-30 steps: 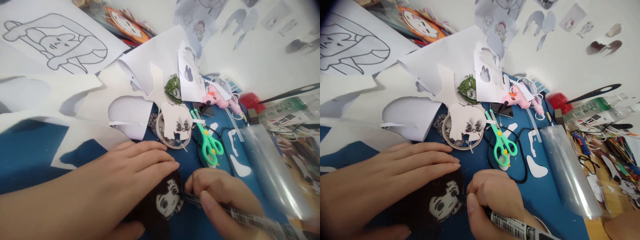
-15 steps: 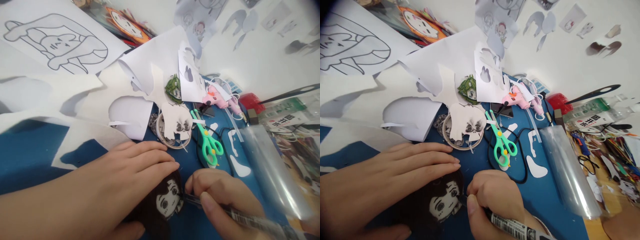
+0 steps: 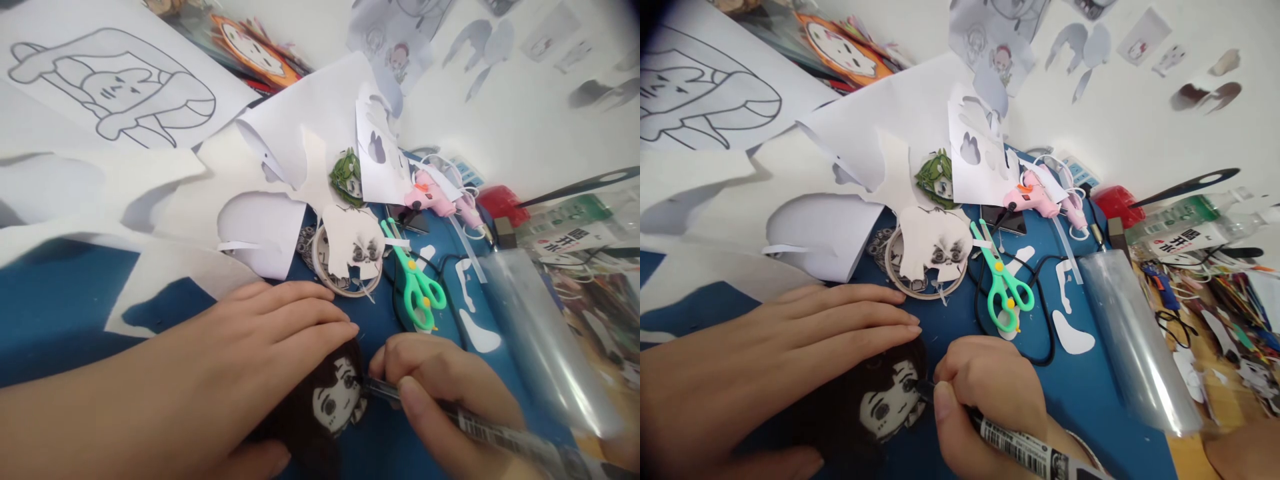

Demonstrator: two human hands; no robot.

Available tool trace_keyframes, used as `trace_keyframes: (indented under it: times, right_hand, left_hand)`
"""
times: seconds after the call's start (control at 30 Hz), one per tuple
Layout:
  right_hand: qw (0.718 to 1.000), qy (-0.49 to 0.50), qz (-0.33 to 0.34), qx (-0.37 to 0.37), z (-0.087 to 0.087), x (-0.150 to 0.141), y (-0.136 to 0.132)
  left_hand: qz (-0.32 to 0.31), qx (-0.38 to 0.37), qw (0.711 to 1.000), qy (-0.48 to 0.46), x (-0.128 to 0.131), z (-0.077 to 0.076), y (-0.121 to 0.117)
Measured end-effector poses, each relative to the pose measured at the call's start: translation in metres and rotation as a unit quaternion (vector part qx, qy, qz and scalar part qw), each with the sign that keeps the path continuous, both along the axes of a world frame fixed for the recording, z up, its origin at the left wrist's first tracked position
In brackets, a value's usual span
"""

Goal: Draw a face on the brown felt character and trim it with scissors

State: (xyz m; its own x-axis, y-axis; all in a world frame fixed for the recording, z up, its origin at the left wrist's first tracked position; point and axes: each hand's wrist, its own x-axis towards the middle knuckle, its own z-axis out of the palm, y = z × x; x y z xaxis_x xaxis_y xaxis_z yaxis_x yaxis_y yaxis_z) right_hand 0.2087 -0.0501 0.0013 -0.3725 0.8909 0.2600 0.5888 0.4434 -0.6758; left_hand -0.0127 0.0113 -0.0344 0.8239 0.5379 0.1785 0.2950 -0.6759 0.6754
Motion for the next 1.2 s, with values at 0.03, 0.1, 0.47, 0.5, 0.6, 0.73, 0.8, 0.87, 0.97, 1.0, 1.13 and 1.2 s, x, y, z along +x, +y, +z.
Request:
trace_keyframes:
  times: [0.03,0.1,0.47,0.5,0.6,0.73,0.8,0.87,0.97,1.0,1.13,1.2]
  right_hand:
    - [1.000,-0.001,0.001,0.000,0.0000,-0.0001,0.0002]
    - [1.000,-0.002,0.004,0.004,0.0002,-0.0002,0.0007]
    - [1.000,-0.016,0.016,0.002,0.0026,0.0010,-0.0002]
    - [1.000,-0.017,0.022,0.000,0.0021,0.0014,0.0000]
    - [0.999,-0.013,0.038,-0.006,0.0002,0.0026,0.0005]
    - [0.999,-0.008,0.029,-0.010,-0.0005,0.0029,-0.0002]
    - [0.999,-0.005,0.035,-0.014,0.0001,0.0027,-0.0003]
    - [0.999,-0.006,0.040,-0.013,0.0009,0.0024,-0.0001]
    - [0.999,-0.004,0.038,-0.011,0.0005,0.0018,0.0002]
    - [0.999,-0.001,0.034,-0.014,-0.0002,0.0016,0.0001]
    - [0.990,0.136,-0.027,-0.024,-0.0046,0.0010,-0.0004]
    - [0.957,0.276,-0.085,-0.029,-0.0062,0.0005,-0.0005]
  left_hand:
    - [-0.009,0.026,1.000,0.005,0.0004,0.0001,0.0000]
    - [-0.020,0.066,0.998,0.013,0.0011,0.0001,0.0002]
    - [-0.032,0.040,0.999,-0.003,-0.0001,0.0028,0.0042]
    - [-0.032,0.034,0.999,-0.009,0.0002,0.0037,0.0044]
    - [-0.031,0.030,0.999,-0.014,0.0020,0.0060,0.0037]
    - [-0.030,0.031,0.999,-0.016,0.0026,0.0058,0.0023]
    - [-0.030,0.034,0.999,-0.014,0.0022,0.0051,0.0025]
    - [-0.032,0.039,0.999,-0.005,0.0021,0.0050,0.0031]
    - [-0.031,0.040,0.999,0.005,0.0025,0.0056,0.0041]
    - [-0.030,0.039,0.999,0.004,0.0027,0.0056,0.0043]
    - [-0.017,0.055,0.998,-0.039,0.0035,0.0031,0.0042]
    - [-0.004,0.074,0.995,-0.067,0.0034,0.0035,0.0046]
